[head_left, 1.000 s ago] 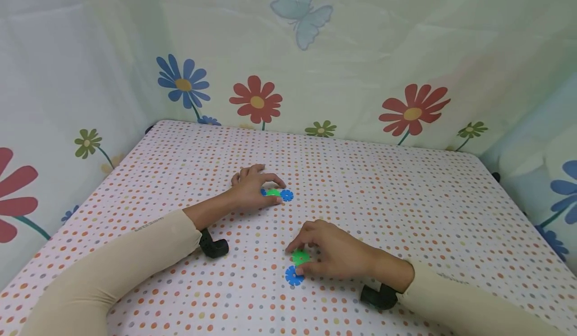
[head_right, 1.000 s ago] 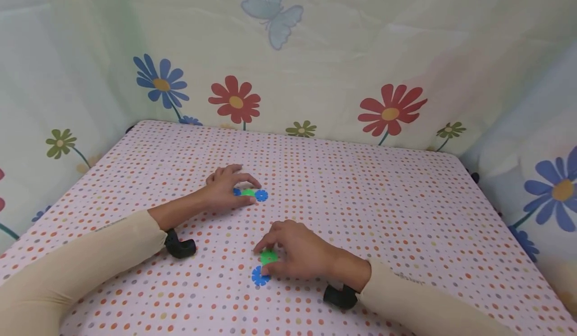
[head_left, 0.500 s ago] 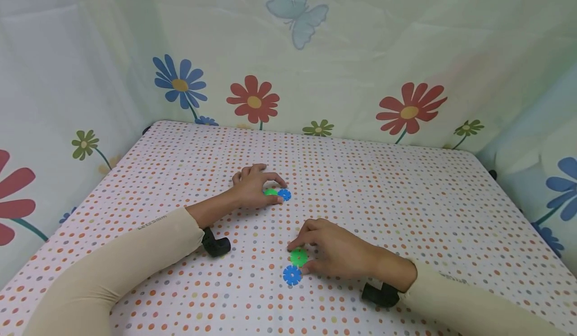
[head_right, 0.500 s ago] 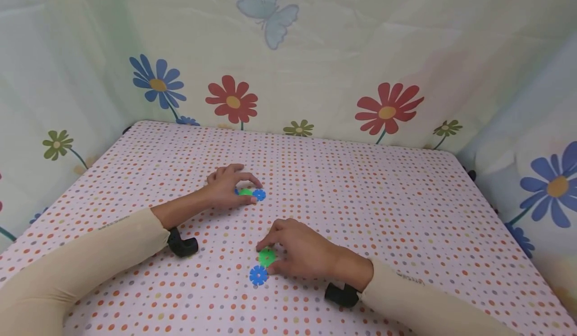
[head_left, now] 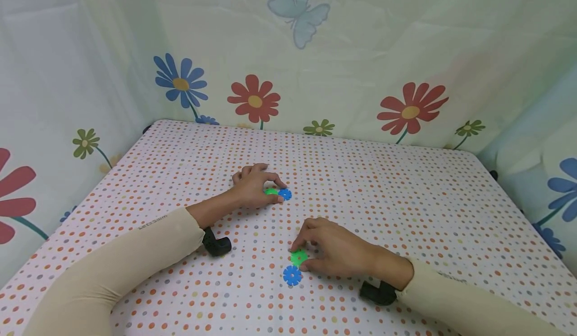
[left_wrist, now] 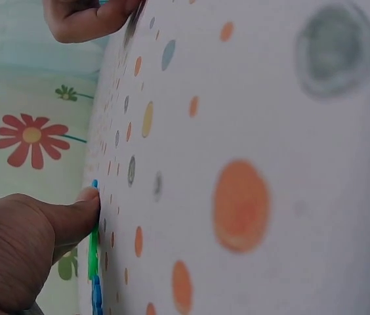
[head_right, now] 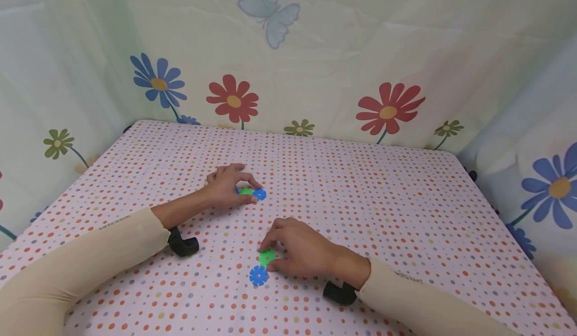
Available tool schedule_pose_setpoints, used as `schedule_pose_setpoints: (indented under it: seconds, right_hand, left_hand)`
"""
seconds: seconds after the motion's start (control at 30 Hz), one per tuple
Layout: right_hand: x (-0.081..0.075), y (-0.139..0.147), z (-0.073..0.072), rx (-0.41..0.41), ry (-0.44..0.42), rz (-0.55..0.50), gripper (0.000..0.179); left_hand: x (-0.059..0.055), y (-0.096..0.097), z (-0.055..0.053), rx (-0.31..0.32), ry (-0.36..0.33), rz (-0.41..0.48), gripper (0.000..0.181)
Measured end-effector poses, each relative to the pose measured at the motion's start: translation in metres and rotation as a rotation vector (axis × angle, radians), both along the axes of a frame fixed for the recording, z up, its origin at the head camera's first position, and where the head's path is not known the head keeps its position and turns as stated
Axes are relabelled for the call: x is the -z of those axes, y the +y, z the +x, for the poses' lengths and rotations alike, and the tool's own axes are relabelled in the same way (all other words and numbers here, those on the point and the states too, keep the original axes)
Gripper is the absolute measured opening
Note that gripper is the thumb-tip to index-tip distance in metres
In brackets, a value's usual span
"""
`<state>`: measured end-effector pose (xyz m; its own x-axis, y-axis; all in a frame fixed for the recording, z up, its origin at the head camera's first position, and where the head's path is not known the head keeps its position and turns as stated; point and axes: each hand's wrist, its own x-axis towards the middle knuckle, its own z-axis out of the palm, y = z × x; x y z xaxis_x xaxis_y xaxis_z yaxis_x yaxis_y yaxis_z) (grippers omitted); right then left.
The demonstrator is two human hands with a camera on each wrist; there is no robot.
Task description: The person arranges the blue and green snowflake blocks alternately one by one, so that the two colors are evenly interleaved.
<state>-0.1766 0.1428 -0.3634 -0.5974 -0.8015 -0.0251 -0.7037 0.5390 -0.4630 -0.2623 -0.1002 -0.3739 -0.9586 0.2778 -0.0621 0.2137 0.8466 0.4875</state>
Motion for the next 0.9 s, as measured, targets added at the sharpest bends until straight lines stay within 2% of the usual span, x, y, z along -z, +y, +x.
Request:
schedule_pose_setpoints:
  seconds: [0.2,0.47,0.9]
  right_hand:
    - [-0.0013,-0.0017,-0.0022,-0.01,-0.061,0.014,0.021]
    - [-0.0011,-0.0015,-0.0016,-0.012,-0.057,0.015,0.022]
    - [-0.0022,-0.0032,0.0052,0.029,0.044,0.069,0.025]
  left_hand:
    - [0.0003,0.0006,0.0009,-0.005,0.005,0.006,0.025]
    - [0.0008,0.0023,0.0017,-0.022,0.004,0.021,0.023]
    - [0.0008,0.0015,0.0011,-0.019,0.008,0.01,0.023]
